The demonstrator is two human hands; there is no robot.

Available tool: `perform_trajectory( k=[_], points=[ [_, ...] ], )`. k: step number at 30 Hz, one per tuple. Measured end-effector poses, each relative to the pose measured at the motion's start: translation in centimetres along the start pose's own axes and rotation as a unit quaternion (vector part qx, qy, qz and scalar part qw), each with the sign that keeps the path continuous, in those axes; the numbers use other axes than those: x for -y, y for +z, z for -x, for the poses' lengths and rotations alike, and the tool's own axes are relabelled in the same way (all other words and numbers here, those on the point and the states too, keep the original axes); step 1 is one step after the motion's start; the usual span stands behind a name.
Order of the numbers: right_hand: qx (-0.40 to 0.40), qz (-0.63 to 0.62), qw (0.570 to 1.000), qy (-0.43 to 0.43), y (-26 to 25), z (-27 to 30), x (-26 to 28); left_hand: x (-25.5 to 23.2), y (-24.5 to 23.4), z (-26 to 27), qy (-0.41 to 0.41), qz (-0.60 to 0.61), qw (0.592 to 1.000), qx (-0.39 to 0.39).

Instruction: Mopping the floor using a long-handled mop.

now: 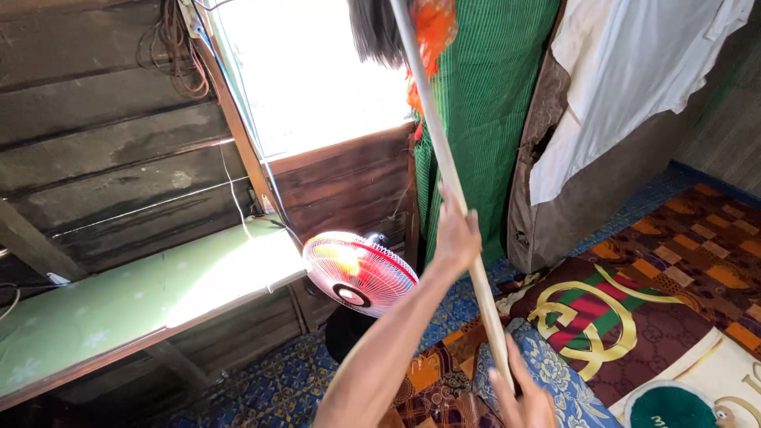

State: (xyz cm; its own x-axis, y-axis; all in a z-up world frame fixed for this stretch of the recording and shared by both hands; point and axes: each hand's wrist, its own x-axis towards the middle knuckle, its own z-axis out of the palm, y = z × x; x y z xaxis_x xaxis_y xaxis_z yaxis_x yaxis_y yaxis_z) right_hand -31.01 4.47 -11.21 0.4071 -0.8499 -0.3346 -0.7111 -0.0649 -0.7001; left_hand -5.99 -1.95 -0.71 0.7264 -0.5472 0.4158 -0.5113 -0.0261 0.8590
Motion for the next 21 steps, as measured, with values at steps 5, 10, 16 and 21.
perform_trajectory(
  k=[5,10,16,21],
  points=[
    [-0.001,-0.117,0.986,-0.119,-0.2,0.6,5.1,-1.7,-2.1,-3.1,-0.061,0.077,0.995,0.01],
    [0.004,-0.067,0.986,-0.15,4.1,-2.3,-0.1,6.9,0.5,-1.4,-0.01,0.02,0.999,-0.026],
    [-0.008,-0.133,0.967,-0.217,11.5,-8.4,-13.7,13.0,3.5,4.8,-0.032,-0.022,0.999,0.025],
    [0.012,-0.154,0.96,-0.235,15.6,-11.5,-23.5,16.2,6.7,8.3,-0.153,-0.038,0.982,0.108]
  ],
)
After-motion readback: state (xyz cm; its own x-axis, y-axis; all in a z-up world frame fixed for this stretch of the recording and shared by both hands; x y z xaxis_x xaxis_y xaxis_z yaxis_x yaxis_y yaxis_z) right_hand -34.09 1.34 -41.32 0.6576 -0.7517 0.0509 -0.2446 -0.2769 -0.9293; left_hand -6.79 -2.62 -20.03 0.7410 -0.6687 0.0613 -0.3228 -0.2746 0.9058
